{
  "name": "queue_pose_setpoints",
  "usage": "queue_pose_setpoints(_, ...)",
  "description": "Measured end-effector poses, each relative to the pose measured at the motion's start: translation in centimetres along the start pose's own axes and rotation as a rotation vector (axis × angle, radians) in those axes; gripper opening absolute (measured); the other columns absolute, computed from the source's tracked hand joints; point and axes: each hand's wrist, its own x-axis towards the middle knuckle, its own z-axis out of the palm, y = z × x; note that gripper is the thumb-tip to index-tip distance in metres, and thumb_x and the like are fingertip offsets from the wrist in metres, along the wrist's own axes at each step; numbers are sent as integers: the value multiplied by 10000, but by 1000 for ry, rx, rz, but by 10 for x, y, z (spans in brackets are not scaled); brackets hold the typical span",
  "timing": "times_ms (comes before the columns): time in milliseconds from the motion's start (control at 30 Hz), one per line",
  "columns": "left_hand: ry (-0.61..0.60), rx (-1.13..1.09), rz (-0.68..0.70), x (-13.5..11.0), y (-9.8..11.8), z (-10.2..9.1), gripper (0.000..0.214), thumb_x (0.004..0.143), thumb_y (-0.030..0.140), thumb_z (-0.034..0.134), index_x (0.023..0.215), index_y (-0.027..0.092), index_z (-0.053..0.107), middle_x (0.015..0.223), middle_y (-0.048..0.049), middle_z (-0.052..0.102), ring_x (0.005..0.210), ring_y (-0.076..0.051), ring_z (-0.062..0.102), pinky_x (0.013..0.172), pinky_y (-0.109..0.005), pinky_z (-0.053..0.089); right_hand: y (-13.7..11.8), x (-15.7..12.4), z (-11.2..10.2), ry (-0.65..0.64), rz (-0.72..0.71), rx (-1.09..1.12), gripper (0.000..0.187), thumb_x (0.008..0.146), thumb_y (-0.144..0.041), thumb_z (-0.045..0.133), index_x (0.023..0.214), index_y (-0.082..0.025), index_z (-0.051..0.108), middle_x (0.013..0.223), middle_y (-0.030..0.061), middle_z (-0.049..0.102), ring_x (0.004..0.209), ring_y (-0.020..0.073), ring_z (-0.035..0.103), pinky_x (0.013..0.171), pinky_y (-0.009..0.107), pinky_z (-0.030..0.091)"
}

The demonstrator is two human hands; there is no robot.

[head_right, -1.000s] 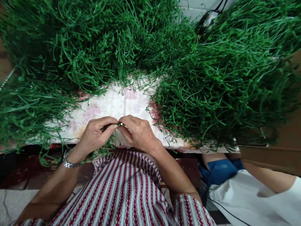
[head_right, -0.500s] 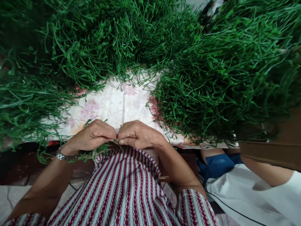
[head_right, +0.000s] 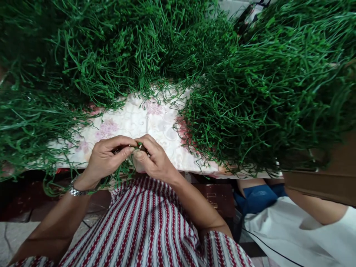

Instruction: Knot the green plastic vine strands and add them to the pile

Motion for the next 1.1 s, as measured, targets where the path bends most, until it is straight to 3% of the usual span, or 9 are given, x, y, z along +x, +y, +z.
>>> queue_pose_setpoints(133, 72, 57, -75, -5, -2, 5, 148, 807, 178, 531, 944, 185, 586, 641, 35, 599, 557, -84, 547, 522, -177, 420, 4, -5, 12, 74, 103, 14, 246, 919, -387, 425, 946, -162, 520, 783, 13, 528, 697, 113, 515, 650, 235, 436)
queue_pose_setpoints(233, -28, 145, -18, -5, -1, 0, 175, 831, 167, 494, 980, 186, 584, 709, 18, 629, 620, -92, 579, 573, -188, 419, 0, -4, 5, 49, 87, -69, 200, 915, -337, 449, 841, -163, 515, 713, -11, 496, 651, 96, 489, 620, 209, 403)
queue_pose_setpoints(300, -152, 229, 83, -3, 1, -7, 157, 818, 121, 470, 854, 179, 611, 722, 4, 632, 653, -105, 578, 601, -210, 405, -4, -2, -4, -63, 27, -171, 195, 917, -296, 447, 786, -162, 503, 675, -17, 465, 627, 92, 460, 599, 205, 371)
queue_pose_setpoints(400, -356, 333, 232, -1, 3, -17, 218, 749, 31, 428, 648, 172, 560, 567, 24, 515, 526, -98, 455, 525, -245, 308, -9, 1, -21, -362, -89, -245, 272, 932, -296, 406, 699, -165, 456, 651, -16, 425, 607, 95, 422, 578, 213, 331)
queue_pose_setpoints(533, -572, 242, 325, -1, 5, -20, 238, 696, -16, 398, 557, 169, 453, 514, 44, 425, 496, -88, 377, 523, -264, 263, -8, 4, -34, -693, -134, -108, 344, 940, -331, 367, 641, -169, 414, 627, -18, 399, 595, 95, 420, 591, 216, 339)
queue_pose_setpoints(667, -686, 173, 341, -2, 6, -17, 230, 661, -21, 378, 549, 173, 427, 506, 43, 400, 499, -96, 367, 524, -281, 257, -6, 4, -34, -817, -136, -26, 368, 939, -342, 361, 624, -165, 430, 633, -11, 423, 608, 96, 430, 615, 217, 362)
queue_pose_setpoints(833, -767, 111, 346, -3, 5, -23, 242, 599, -40, 366, 535, 169, 470, 496, 37, 436, 484, -92, 377, 516, -274, 262, -8, 2, -38, -907, -176, -99, 302, 922, -262, 397, 646, -168, 474, 651, -6, 468, 632, 100, 459, 619, 218, 376)
queue_pose_setpoints(933, -655, 55, 247, -1, 5, -27, 277, 707, -26, 397, 635, 162, 587, 543, 25, 524, 501, -80, 439, 520, -237, 305, -12, 5, -48, -778, -190, -165, 239, 916, -226, 420, 709, -165, 521, 674, 9, 520, 677, 115, 499, 660, 243, 400)
queue_pose_setpoints(1100, -293, -29, -25, 3, 8, -21, 174, 845, 167, 489, 814, 158, 659, 715, -13, 659, 633, -101, 570, 581, -200, 407, -17, 11, -48, -257, -185, -229, 157, 911, -250, 463, 810, -164, 547, 1031, 106, 616, 1014, 204, 534, 892, 385, 393)
